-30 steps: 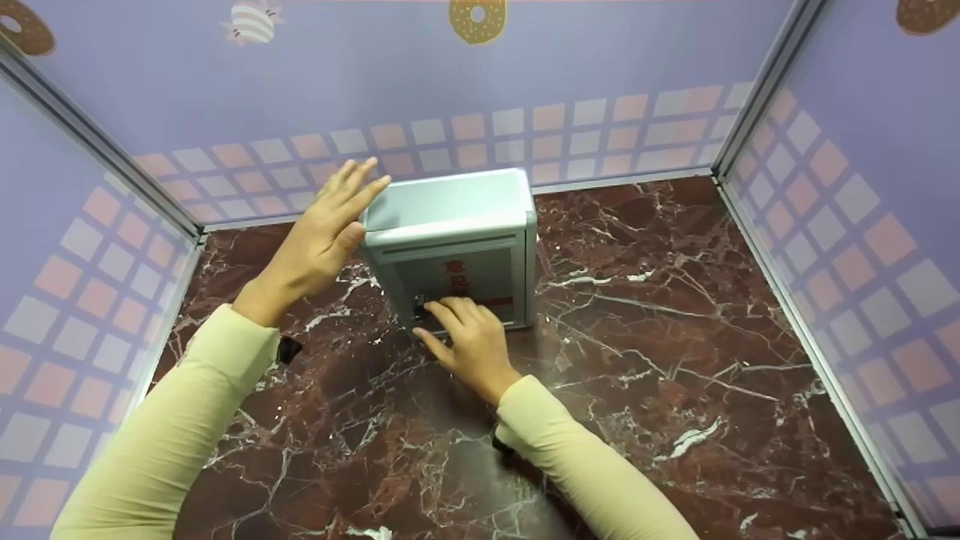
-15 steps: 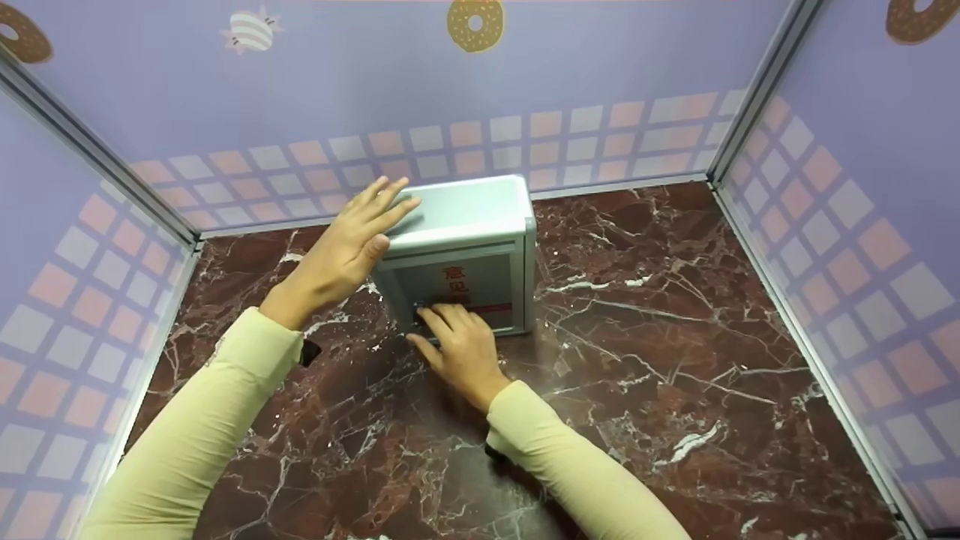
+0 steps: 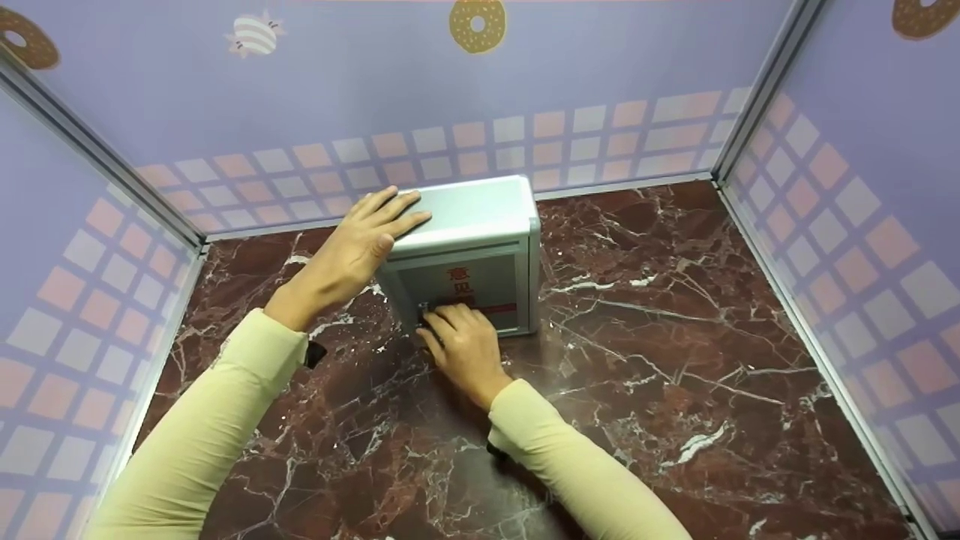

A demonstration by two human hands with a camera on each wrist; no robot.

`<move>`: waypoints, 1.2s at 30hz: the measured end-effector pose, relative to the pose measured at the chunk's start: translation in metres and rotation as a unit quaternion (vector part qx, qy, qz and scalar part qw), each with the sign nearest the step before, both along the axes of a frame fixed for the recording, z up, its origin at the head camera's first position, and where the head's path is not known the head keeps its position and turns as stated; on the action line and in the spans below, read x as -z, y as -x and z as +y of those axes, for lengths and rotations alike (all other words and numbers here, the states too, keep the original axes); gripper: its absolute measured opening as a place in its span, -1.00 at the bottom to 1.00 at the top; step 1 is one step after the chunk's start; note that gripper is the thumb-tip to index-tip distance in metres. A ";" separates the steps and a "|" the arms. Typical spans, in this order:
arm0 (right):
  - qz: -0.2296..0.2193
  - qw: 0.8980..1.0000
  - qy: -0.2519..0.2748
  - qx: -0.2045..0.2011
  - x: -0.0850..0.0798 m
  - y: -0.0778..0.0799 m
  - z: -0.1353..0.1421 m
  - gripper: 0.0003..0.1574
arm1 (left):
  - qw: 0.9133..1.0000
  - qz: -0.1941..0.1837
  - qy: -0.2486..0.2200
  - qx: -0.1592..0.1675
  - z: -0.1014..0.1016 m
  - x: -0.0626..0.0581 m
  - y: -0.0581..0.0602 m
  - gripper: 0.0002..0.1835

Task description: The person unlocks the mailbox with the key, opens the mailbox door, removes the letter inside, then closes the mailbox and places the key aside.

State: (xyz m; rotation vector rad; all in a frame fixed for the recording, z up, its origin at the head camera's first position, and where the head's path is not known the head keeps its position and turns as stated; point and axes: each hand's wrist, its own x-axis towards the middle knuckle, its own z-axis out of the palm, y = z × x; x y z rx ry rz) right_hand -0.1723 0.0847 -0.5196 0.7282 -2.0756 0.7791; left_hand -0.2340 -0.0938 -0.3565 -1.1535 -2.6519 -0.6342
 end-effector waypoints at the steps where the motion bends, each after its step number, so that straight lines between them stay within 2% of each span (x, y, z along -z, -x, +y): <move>1: 0.001 1.000 0.001 0.002 0.000 0.000 0.000 -0.71 | 1.000 -0.001 0.000 0.000 0.000 0.000 0.000 -0.16; 11: 0.026 1.000 -0.003 0.003 -0.005 0.004 0.002 -0.70 | 1.000 -0.005 -0.007 0.004 0.003 -0.005 0.001 -0.16; 18: 0.033 0.999 -0.021 0.001 -0.005 0.005 0.000 -0.74 | 1.000 -0.008 -0.009 0.008 0.002 -0.002 0.001 -0.15; 29: 0.021 0.999 -0.036 0.004 -0.004 -0.001 -0.015 -0.77 | 0.999 -0.025 -0.024 -0.002 -0.010 0.006 -0.002 -0.15; 36: -0.003 0.999 -0.050 0.017 -0.014 -0.001 -0.004 -0.78 | 1.000 -0.013 -0.017 0.003 0.002 0.000 0.001 -0.10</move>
